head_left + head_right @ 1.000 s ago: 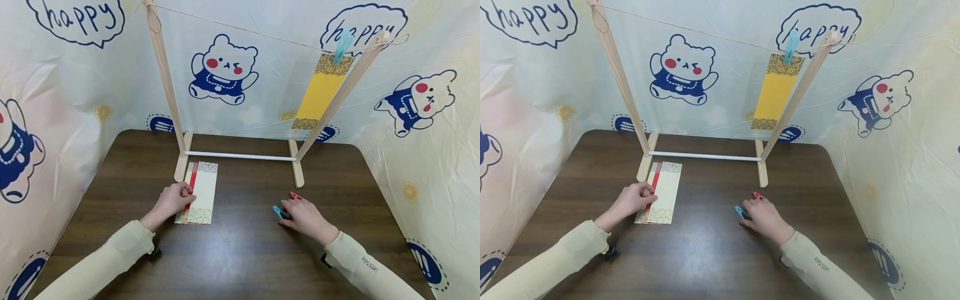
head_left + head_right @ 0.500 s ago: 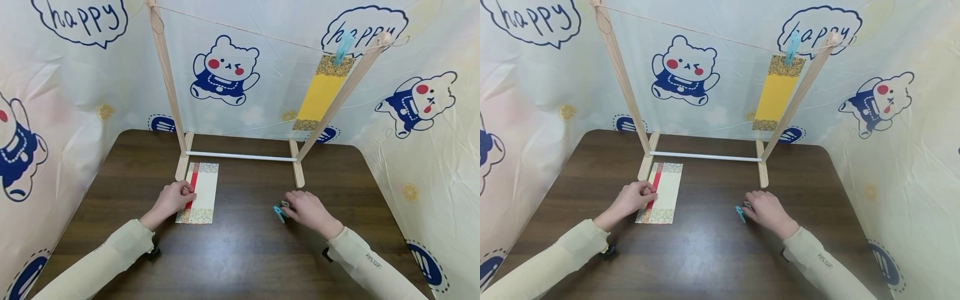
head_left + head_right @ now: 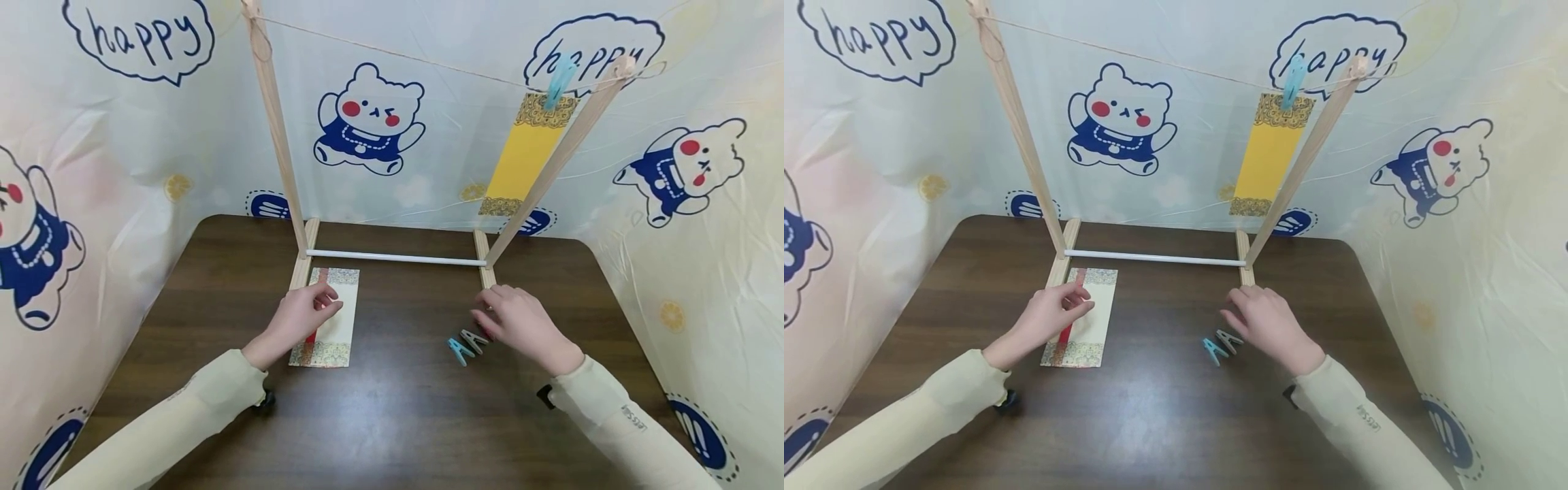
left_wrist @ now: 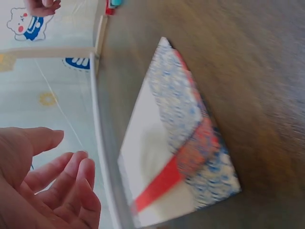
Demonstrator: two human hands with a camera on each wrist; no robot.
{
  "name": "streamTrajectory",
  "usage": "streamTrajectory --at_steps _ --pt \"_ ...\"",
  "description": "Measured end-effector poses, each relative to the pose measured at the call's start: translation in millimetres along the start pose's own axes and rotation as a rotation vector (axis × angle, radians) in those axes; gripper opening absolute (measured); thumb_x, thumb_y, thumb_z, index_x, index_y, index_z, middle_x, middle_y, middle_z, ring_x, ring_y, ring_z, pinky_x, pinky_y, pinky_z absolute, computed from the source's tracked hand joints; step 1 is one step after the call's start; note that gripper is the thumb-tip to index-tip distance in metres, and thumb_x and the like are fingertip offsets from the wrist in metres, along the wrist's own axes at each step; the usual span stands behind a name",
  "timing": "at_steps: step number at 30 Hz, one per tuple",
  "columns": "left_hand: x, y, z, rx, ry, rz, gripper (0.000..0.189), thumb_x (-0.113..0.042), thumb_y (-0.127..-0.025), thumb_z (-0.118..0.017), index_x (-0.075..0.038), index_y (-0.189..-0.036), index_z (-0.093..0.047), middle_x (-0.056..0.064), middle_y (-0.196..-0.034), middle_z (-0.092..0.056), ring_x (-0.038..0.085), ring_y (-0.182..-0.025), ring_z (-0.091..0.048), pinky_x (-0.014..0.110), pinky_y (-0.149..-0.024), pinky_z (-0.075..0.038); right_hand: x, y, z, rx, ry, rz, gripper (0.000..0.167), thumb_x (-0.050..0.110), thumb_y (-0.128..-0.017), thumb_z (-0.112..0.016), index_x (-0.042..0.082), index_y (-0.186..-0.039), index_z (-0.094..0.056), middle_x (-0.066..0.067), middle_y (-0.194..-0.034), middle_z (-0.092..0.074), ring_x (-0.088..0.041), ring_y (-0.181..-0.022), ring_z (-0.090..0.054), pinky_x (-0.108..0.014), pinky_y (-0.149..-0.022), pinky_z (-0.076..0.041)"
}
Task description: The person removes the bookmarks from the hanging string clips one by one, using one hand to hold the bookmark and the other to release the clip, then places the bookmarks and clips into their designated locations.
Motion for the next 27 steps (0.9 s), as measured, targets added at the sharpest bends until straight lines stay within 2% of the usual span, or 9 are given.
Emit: streamTrajectory --at_steps 2,9,15,20,27 --pt "-6.8 -2.5 -0.5 -0.014 -0.004 -0.033 0.017 -0.020 -0.096 -0.076 -0.005 -0.103 -0.074 0.005 -0.087 -0.073 0.019 -0.076 -0.066 0.035 -0.067 -0.054 -1 -2.4 7 -0.014 -0.002 0.001 0.018 0.023 -0.093 -0.079 0.009 -0.101 -0.072 -0.005 -0.091 -0.072 -0.023 -0.079 -0.067 -0.044 -0.072 -0.057" --pt "-32.6 -13.4 -1.6 -0.052 -0.008 -0.135 0.016 -0.022 -0.096 -0.076 -0.007 -0.104 -0.075 0.003 -0.089 -0.075 0.017 -0.078 -0.068 0.037 -0.071 -0.055 -3 -11.2 31 -0.057 0.024 0.015 0.019 0.023 -0.093 -0.079 0.007 -0.102 -0.073 -0.007 -0.087 -0.070 -0.021 -0.071 -0.059 -0.041 -0.064 -0.054" --pt "-52.4 -23.5 -1.5 -0.059 0.030 -0.202 0.014 -0.022 -0.098 -0.074 -0.010 -0.105 -0.075 0.001 -0.092 -0.075 0.017 -0.082 -0.068 0.037 -0.074 -0.055 -5 -17.4 51 -0.120 0.042 0.039 0.019 0.020 -0.091 -0.081 0.006 -0.101 -0.073 -0.009 -0.090 -0.072 -0.027 -0.076 -0.065 -0.045 -0.067 -0.057" --pt "-70.5 -32.8 -0.7 -0.082 0.043 -0.241 0.013 -0.022 -0.098 -0.074 -0.011 -0.104 -0.075 -0.001 -0.092 -0.075 0.016 -0.084 -0.068 0.036 -0.076 -0.055 -6 -20.8 68 -0.175 0.056 0.058 0.015 0.016 -0.090 -0.080 0.006 -0.100 -0.072 -0.009 -0.088 -0.071 -0.028 -0.075 -0.065 -0.046 -0.065 -0.056" --pt "-93.7 -45.1 0.5 -0.086 0.059 -0.266 0.017 -0.025 -0.099 -0.073 -0.010 -0.108 -0.075 0.000 -0.093 -0.073 0.019 -0.086 -0.067 0.036 -0.078 -0.054 -8 -26.1 90 -0.218 0.076 0.059 0.017 0.016 -0.090 -0.080 0.007 -0.102 -0.073 -0.010 -0.093 -0.072 -0.033 -0.081 -0.069 -0.051 -0.070 -0.056"
Point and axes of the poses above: each hand's wrist, its own y-axis away from the middle knuckle, its own z-axis out of the back of the hand, x = y × z, the point moved 2 cm from there along -y, towards the middle knuckle
